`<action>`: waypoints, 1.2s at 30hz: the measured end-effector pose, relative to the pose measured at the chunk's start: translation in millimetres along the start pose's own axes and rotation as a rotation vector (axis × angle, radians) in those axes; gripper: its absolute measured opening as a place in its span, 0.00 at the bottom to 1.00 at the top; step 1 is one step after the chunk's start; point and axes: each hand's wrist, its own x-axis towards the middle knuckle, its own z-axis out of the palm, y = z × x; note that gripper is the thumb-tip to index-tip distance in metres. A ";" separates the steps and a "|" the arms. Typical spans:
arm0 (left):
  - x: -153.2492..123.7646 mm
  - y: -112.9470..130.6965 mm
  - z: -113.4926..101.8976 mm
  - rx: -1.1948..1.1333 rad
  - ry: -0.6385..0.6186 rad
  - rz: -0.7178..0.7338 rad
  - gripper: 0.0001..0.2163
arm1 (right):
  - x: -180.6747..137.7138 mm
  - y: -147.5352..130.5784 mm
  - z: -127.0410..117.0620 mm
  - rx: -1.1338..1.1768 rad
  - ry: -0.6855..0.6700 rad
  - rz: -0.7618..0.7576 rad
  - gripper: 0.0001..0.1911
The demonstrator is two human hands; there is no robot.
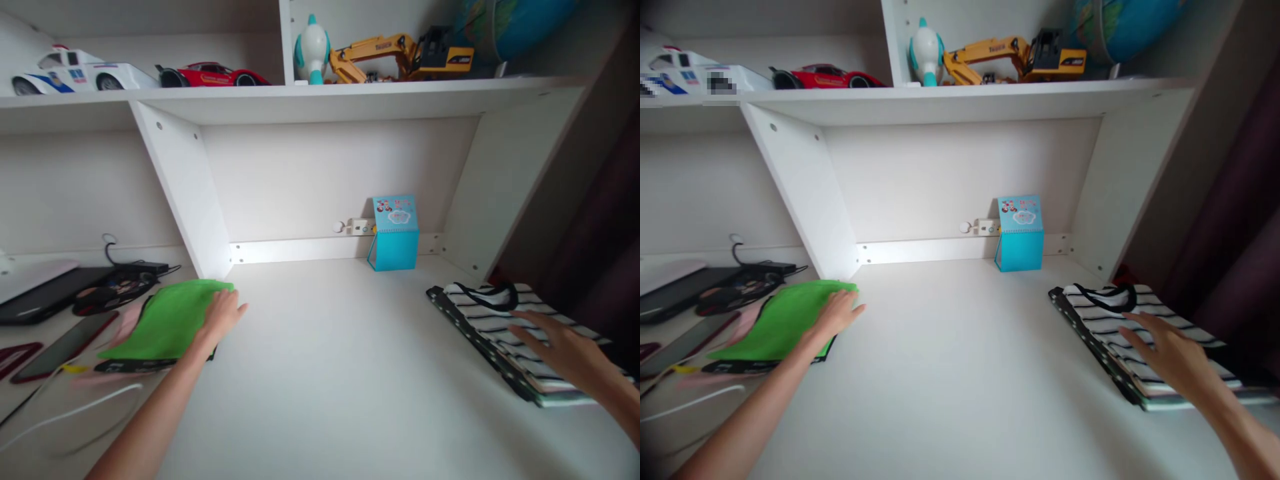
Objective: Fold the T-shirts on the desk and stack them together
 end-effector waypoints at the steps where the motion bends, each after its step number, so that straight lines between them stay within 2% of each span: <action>1: -4.5 -19.2 -3.3 0.071 -0.005 -0.099 0.18 | -0.1 -8.2 0.9 0.004 0.013 -0.064 0.19; 2: -10.0 -33.5 -5.2 0.122 -0.013 -0.170 0.20 | -0.1 -19.1 1.5 0.010 0.021 -0.127 0.20; 4: -20.5 -48.9 -5.1 0.178 -0.023 -0.220 0.20 | 1.1 -47.2 2.7 0.043 0.022 -0.223 0.20; 7: -28.9 -50.2 -0.6 0.218 -0.010 -0.173 0.12 | 3.3 -95.7 8.3 0.109 -0.007 -0.364 0.21; 11: -26.5 -47.8 6.3 0.250 0.004 -0.144 0.14 | -3.0 -149.6 27.7 0.164 -0.074 -0.518 0.22; 15: -19.4 -60.5 10.6 0.181 0.019 -0.147 0.13 | -22.3 -181.1 49.2 0.188 -0.237 -0.609 0.18; 17: -16.9 -63.4 5.2 0.082 0.088 -0.135 0.12 | -32.1 -189.9 56.0 0.204 -0.310 -0.622 0.18; 20: -20.4 -44.3 -16.3 -0.089 0.307 -0.027 0.12 | -40.7 -197.0 60.4 0.241 -0.353 -0.603 0.18; 22: -30.7 -12.8 -33.6 -0.201 0.422 0.125 0.12 | -41.6 -198.6 61.0 0.267 -0.355 -0.591 0.18; 23: -38.5 6.9 -40.6 -0.247 0.442 0.216 0.12 | -41.2 -198.7 61.2 0.277 -0.358 -0.587 0.18; 25: -57.9 48.3 -48.0 -0.321 0.348 0.438 0.12 | -39.9 -198.2 61.6 0.286 -0.375 -0.582 0.18; 28: -89.9 98.2 -42.0 -0.375 -0.034 0.845 0.12 | -39.1 -197.0 61.2 0.290 -0.404 -0.571 0.19; 30: -106.7 115.3 -32.5 -0.398 -0.236 1.018 0.08 | -39.7 -196.5 59.2 0.303 -0.428 -0.576 0.19; 31: -112.0 118.8 -28.2 -0.413 -0.287 1.053 0.07 | -40.0 -196.5 57.6 0.312 -0.439 -0.580 0.19; 33: -114.1 116.9 -21.9 -0.449 -0.309 1.037 0.08 | -40.0 -197.1 53.4 0.330 -0.457 -0.582 0.20; 36: -93.0 98.3 -17.1 -0.484 -0.188 0.886 0.13 | -37.5 -201.2 46.8 0.370 -0.481 -0.514 0.19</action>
